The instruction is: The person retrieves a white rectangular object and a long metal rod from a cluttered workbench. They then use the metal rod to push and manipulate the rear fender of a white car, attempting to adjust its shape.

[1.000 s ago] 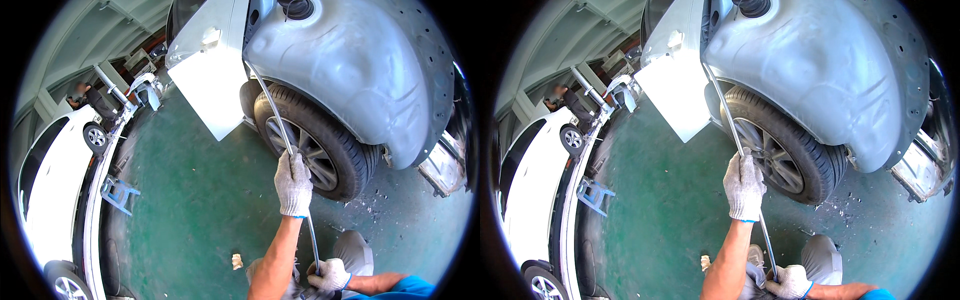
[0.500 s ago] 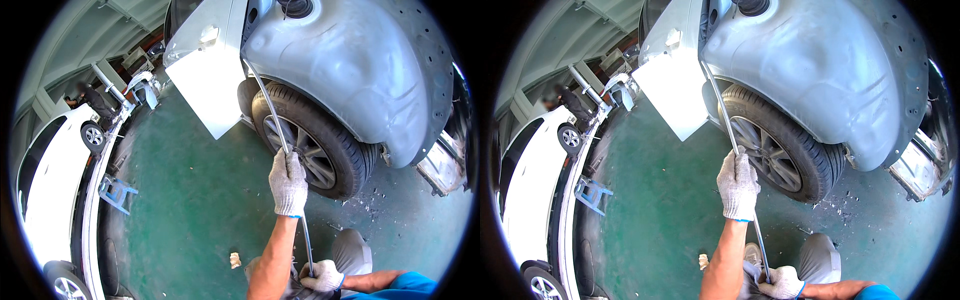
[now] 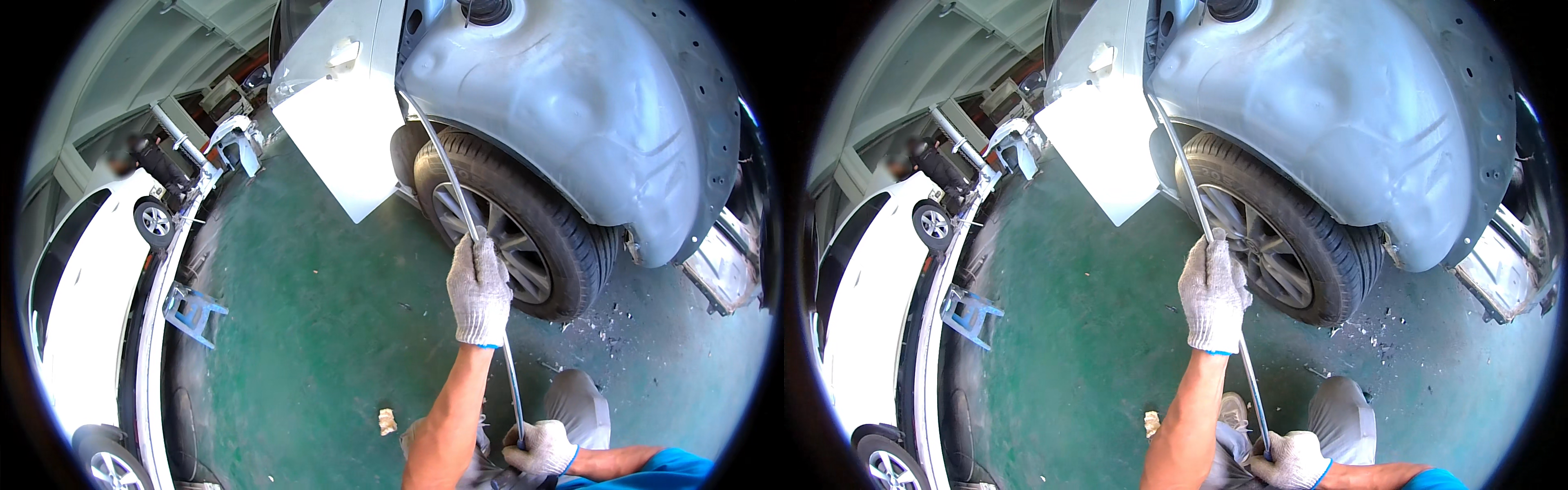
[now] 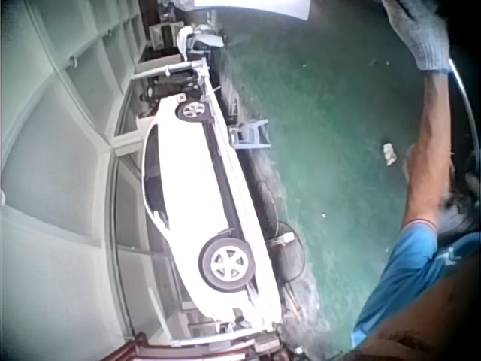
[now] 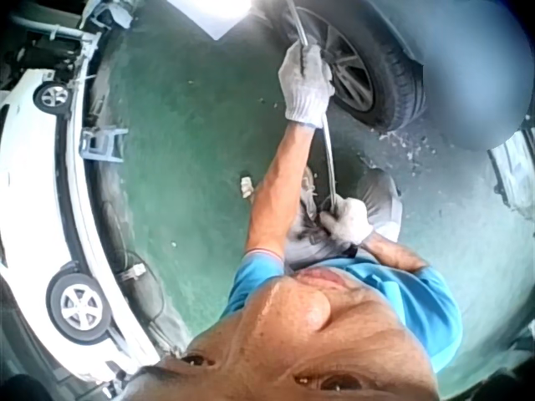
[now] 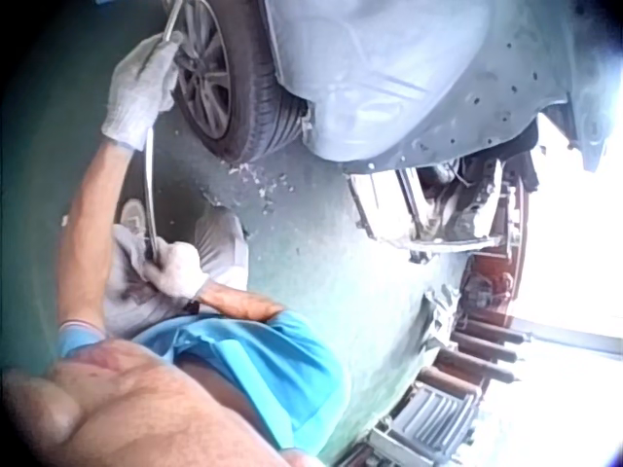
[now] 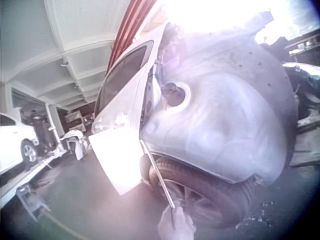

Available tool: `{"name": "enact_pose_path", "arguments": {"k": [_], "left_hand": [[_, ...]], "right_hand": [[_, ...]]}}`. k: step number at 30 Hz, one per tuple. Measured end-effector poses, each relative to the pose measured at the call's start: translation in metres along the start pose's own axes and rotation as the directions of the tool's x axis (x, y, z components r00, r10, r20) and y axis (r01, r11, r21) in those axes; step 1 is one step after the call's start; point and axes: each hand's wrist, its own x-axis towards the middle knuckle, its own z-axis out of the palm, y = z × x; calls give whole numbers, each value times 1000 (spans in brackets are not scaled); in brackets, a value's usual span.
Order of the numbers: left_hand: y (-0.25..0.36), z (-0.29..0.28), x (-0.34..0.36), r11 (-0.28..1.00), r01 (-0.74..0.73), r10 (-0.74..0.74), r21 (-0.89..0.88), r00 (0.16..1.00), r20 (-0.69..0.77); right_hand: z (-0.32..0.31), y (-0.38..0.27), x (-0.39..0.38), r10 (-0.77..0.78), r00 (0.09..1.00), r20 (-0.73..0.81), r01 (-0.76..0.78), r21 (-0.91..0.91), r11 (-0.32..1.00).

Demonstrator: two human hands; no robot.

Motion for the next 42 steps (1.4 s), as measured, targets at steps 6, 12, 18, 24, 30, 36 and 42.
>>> {"name": "enact_pose_path", "arguments": {"k": [6, 12, 18, 24, 30, 36, 42], "left_hand": [[-2, 7, -2, 999, -23, 23, 37, 1000, -18], [-15, 9, 0, 986, -121, 124, 111, 992, -26], [-10, 6, 0, 997, -43, 45, 66, 999, -30], [7, 9, -6, 999, 32, -32, 21, 999, -7], [7, 12, -7, 1000, 25, -25, 17, 1000, -9], [3, 11, -6, 999, 10, -9, 51, 1000, -30], [-4, 9, -4, 990, -67, 72, 125, 997, -37]], "right_hand": [[-12, 4, -2, 40, 998, 50, -43, 53, 998], [-15, 23, 6, 35, 986, 163, -59, 145, 988], [-6, 22, 11, 22, 992, 127, -34, 90, 995], [-13, 5, -1, 19, 999, 39, -23, 109, 994], [-10, 6, -8, -61, 996, -61, 63, 38, 997], [-9, 13, -4, -79, 996, -44, 81, 29, 996], [-17, 7, 1, -5, 993, 122, -12, 133, 991]]}}
